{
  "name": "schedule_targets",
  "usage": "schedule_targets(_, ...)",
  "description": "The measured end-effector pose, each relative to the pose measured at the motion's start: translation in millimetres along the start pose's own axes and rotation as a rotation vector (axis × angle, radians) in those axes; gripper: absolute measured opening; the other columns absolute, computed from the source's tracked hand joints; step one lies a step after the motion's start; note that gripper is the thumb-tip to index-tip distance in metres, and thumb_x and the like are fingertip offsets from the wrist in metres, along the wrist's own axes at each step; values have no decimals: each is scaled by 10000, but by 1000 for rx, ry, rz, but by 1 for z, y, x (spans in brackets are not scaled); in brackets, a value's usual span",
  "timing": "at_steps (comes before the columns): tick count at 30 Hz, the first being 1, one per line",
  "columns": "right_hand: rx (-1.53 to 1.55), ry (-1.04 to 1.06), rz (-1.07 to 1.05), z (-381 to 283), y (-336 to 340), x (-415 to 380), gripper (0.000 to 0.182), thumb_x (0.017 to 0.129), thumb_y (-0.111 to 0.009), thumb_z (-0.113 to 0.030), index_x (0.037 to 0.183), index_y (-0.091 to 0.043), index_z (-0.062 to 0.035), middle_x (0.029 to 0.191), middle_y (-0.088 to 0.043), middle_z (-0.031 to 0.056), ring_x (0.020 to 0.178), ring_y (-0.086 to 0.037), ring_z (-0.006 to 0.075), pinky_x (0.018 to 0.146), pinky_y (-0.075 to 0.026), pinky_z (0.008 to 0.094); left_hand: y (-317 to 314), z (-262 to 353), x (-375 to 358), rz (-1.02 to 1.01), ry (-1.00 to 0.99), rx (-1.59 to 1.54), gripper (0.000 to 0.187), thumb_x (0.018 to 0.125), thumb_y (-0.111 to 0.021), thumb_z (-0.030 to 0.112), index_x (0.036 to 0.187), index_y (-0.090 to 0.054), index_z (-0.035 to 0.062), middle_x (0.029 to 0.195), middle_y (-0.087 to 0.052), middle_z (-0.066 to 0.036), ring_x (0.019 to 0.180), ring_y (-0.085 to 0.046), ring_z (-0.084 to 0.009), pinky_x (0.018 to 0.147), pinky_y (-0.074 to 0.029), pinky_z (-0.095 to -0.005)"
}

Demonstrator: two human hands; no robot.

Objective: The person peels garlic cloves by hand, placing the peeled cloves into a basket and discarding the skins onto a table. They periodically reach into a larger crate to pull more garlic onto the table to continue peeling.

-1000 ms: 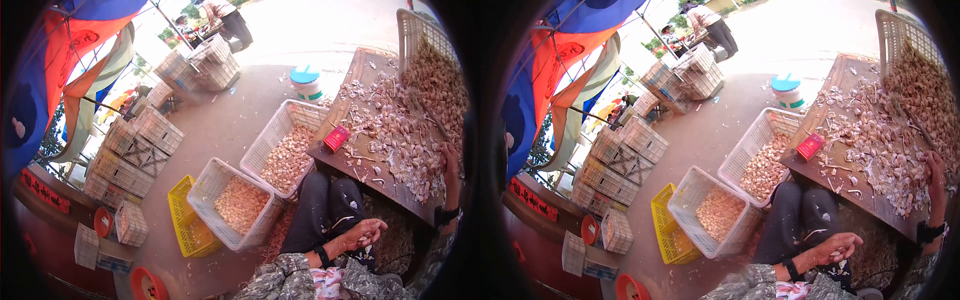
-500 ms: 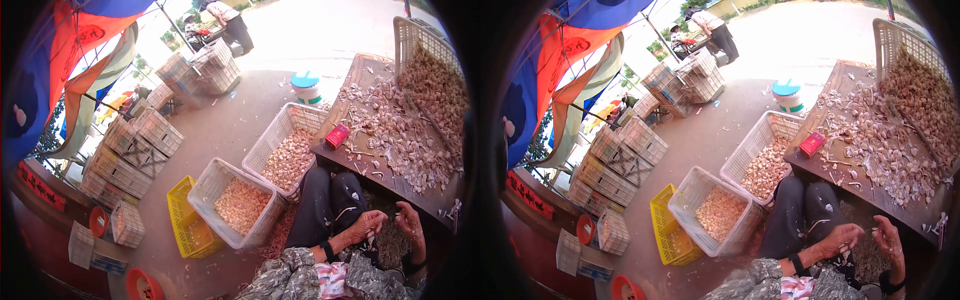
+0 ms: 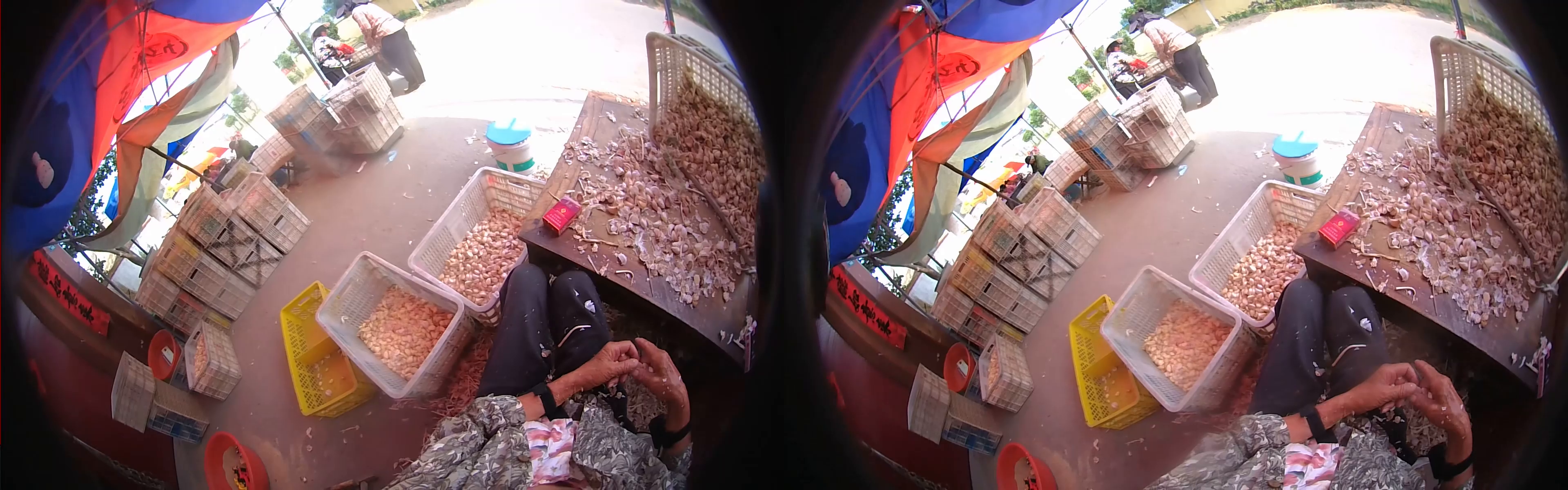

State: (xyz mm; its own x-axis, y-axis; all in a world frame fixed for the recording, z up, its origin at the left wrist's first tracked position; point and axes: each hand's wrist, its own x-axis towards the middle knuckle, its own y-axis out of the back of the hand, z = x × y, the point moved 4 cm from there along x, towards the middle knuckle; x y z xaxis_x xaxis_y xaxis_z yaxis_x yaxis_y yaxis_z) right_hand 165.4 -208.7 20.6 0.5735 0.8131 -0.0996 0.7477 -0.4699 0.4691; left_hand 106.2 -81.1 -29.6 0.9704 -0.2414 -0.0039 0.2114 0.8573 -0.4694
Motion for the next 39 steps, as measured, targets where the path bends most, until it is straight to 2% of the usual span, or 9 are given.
schedule_targets(7, -7, -24, 43, -11, -1, -6, 552, 685, -651, -58, 1197, -462, 24, 786, -598, 132, 657, -567, 231, 614, -471, 328, 3, -10, 1, -2, 31, 49, 175, 914, -508, 225, 902, -507, 50, 606, -515, -4, 420, -442, -35, 361, -330, -159)
schedule_targets(9, -180, 147, 44, -23, -1, -7, 536, 688, -646, -60, 1187, -468, 20, 774, -597, 133, 628, -551, 264, 594, -462, 334, 0, -13, 1, -39, 13, 89, 190, 925, -488, 247, 901, -513, 61, 586, -506, 7, 409, -430, -33, 359, -317, -161)
schedule_targets(13, -184, 110, -29, -15, -2, -3, 509, 701, -646, -69, 1174, -478, 15, 761, -594, 153, 634, -567, 287, 591, -460, 349, -2, -10, -1, -74, 55, 104, 217, 935, -471, 285, 884, -508, 78, 545, -476, 21, 396, -405, -33, 353, -292, -170)
schedule_targets(16, -310, 192, 150, -39, -3, -8, 471, 708, -642, -74, 1146, -487, 9, 749, -585, 165, 661, -597, 284, 603, -463, 365, 4, -11, 0, 8, 35, 128, 253, 943, -446, 319, 865, -499, 84, 556, -466, 22, 389, -383, -31, 350, -284, -166)
schedule_targets(19, -182, 91, 273, -47, -5, -3, 404, 713, -633, -43, 1090, -494, 0, 741, -574, 164, 662, -613, 289, 590, -466, 365, 13, -17, 3, 87, 24, -38, 275, 951, -415, 339, 859, -491, 92, 569, -455, 20, 378, -358, -29, 341, -267, -158)
schedule_targets(26, -279, 275, 367, -21, -27, 10, 270, 707, -631, -2, 950, -515, -16, 729, -556, 144, 608, -598, 301, 524, -451, 356, 15, -10, 1, 55, 39, -179, 283, 955, -391, 348, 882, -489, 92, 604, -465, 10, 390, -360, -28, 314, -237, -161)
schedule_targets(28, -430, 437, 428, -32, -27, 14, 228, 714, -616, 9, 922, -526, -16, 740, -561, 143, 581, -580, 312, 496, -436, 366, 18, -11, 2, 107, 24, -118, 280, 958, -380, 342, 901, -491, 91, 609, -471, 6, 381, -349, -29, 310, -235, -162)
schedule_targets(32, -530, 412, 442, -38, -28, 18, 166, 727, -604, 16, 876, -540, -17, 725, -558, 145, 579, -566, 328, 496, -428, 378, 22, -18, 4, 190, 44, -209, 275, 961, -370, 334, 924, -492, 91, 608, -476, 2, 364, -333, -29, 311, -235, -158)
schedule_targets(39, -84, 162, 574, -12, -29, 27, 34, 803, -571, -32, 811, -551, -5, 655, -552, 131, 570, -560, 230, 521, -417, 291, 21, -11, 1, 181, 48, -284, 273, 958, -391, 330, 923, -497, 81, 613, -471, 0, 364, -327, -25, 318, -238, -148)
